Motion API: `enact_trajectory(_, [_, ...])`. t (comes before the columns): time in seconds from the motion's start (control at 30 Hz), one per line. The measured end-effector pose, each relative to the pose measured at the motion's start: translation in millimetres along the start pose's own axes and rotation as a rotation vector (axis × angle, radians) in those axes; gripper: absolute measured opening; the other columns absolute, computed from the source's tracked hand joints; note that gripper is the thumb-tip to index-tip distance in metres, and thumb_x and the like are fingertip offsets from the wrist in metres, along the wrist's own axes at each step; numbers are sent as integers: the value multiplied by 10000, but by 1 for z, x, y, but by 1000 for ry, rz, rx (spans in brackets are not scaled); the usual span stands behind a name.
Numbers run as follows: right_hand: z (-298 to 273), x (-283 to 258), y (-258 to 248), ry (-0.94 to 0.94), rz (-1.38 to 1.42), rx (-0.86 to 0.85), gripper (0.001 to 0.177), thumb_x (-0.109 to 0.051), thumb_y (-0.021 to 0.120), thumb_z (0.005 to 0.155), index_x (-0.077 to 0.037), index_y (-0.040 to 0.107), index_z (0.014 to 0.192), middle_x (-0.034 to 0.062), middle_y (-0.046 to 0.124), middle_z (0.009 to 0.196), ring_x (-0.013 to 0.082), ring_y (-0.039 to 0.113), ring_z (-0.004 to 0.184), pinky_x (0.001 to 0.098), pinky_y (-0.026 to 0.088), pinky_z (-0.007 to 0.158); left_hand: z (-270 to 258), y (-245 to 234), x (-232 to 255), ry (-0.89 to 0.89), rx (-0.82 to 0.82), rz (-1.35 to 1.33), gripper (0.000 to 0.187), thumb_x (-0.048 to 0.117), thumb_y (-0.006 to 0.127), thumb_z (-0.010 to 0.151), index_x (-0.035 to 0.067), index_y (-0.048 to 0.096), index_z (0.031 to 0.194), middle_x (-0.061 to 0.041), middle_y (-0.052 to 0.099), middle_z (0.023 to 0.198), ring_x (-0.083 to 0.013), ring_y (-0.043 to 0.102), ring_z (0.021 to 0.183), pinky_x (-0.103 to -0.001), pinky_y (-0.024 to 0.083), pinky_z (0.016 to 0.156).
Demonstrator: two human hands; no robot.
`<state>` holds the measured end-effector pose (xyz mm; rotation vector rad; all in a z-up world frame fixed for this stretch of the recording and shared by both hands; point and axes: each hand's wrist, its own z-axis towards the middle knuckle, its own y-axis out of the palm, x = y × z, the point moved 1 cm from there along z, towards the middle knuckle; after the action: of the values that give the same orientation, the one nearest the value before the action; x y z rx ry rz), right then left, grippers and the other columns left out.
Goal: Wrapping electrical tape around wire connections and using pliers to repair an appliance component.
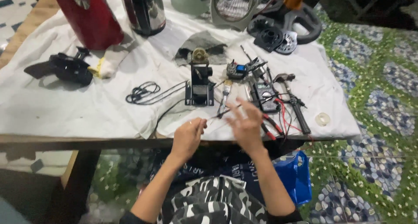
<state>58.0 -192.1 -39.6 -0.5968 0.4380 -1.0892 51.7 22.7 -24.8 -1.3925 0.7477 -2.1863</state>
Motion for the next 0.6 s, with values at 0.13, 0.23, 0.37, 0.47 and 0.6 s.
enact_trajectory(0.13, [-11,16,-18,192,116,-31,455,-272,694,991,-82,631,1400,167,611,1358,352,570,1264,476,425,1047,6,-15,-2,-39,-8,-126,316,307,573,1052,141,720,827,-52,698,649,-280,683,703,-373,566,708])
enact_trajectory(0.23, [-9,18,-15,192,127,-30,429,-223,707,991,-61,650,1384,162,634,1331,354,575,1270,466,431,1063,10,-15,-6,-56,-20,-190,275,307,610,1032,139,758,871,-47,720,669,-253,669,709,-353,562,721])
enact_trajectory(0.37, [-4,8,-2,141,75,-47,383,-323,697,994,-200,694,1357,33,645,1328,249,547,1282,380,389,1005,9,-13,-9,-30,-11,-228,201,282,660,996,139,757,894,-41,726,688,-253,663,737,-356,557,743])
enact_trajectory(0.47, [1,-2,1,209,167,-117,326,-432,665,1009,-243,739,1263,-41,658,1302,185,544,1249,335,380,949,6,-13,-11,3,-14,-176,166,283,693,972,140,758,916,-49,739,718,-262,671,775,-369,560,758])
enact_trajectory(0.6, [3,6,8,299,317,-219,171,-411,710,976,-325,793,1098,-112,684,1169,165,559,1177,330,432,888,4,-18,-5,60,15,-102,139,274,722,955,146,765,918,-24,737,727,-226,667,783,-331,554,759])
